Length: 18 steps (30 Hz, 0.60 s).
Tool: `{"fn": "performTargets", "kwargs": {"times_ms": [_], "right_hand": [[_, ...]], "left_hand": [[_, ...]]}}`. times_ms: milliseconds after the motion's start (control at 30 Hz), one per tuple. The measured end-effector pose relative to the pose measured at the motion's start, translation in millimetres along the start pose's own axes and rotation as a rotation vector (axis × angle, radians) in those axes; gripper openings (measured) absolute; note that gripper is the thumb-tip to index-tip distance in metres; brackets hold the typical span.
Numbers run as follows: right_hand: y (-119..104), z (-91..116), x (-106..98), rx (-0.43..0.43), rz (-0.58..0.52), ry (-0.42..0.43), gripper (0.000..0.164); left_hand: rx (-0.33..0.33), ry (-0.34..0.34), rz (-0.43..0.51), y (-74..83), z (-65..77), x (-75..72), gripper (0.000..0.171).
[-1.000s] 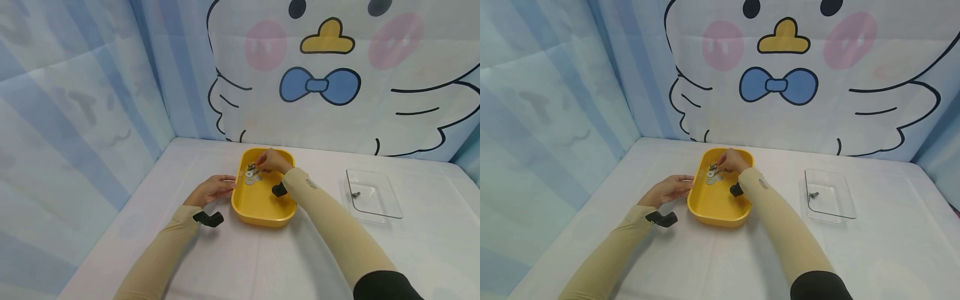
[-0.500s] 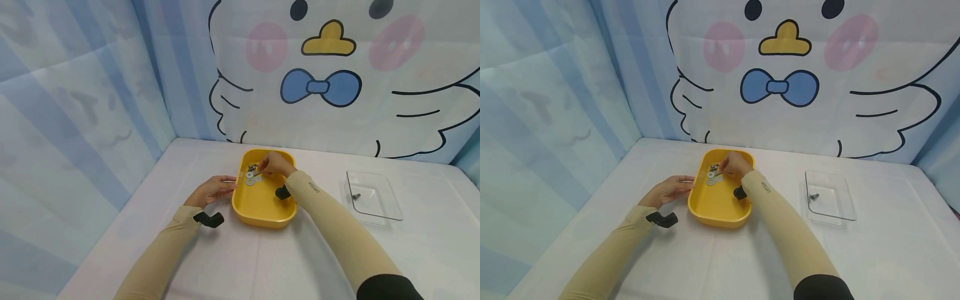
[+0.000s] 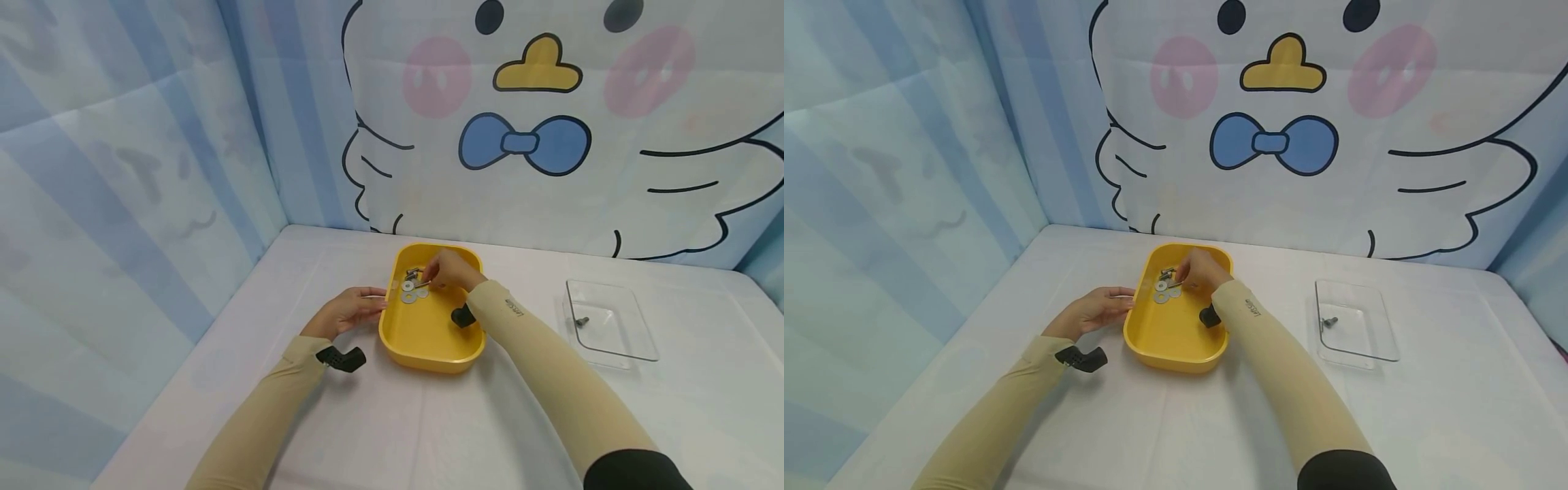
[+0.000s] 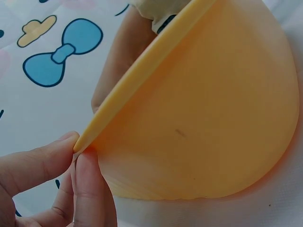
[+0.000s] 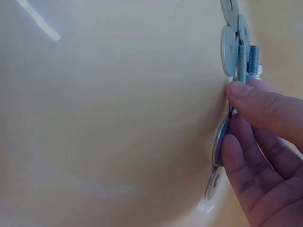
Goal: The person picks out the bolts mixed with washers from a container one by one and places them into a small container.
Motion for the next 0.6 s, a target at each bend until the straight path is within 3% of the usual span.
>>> {"fn": "performTargets", "kwargs": {"times_ms": [600], "right_hand": [[-5.4,0.1,2.8,-0.054,0.106,0.010,0.009]], "left_hand": [[-0.019,0.009,-0.005,0.3,0.8,0.3,0.043]]}}
Point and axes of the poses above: each hand's wrist, its own z-axis away from the middle knuckle, its own x-axis out of the palm, y = z × x, the point moved 7 cm from there along -z, towards the middle knuckle, and after that the axes turned 15 degrees about x, right-handed, at the moved point
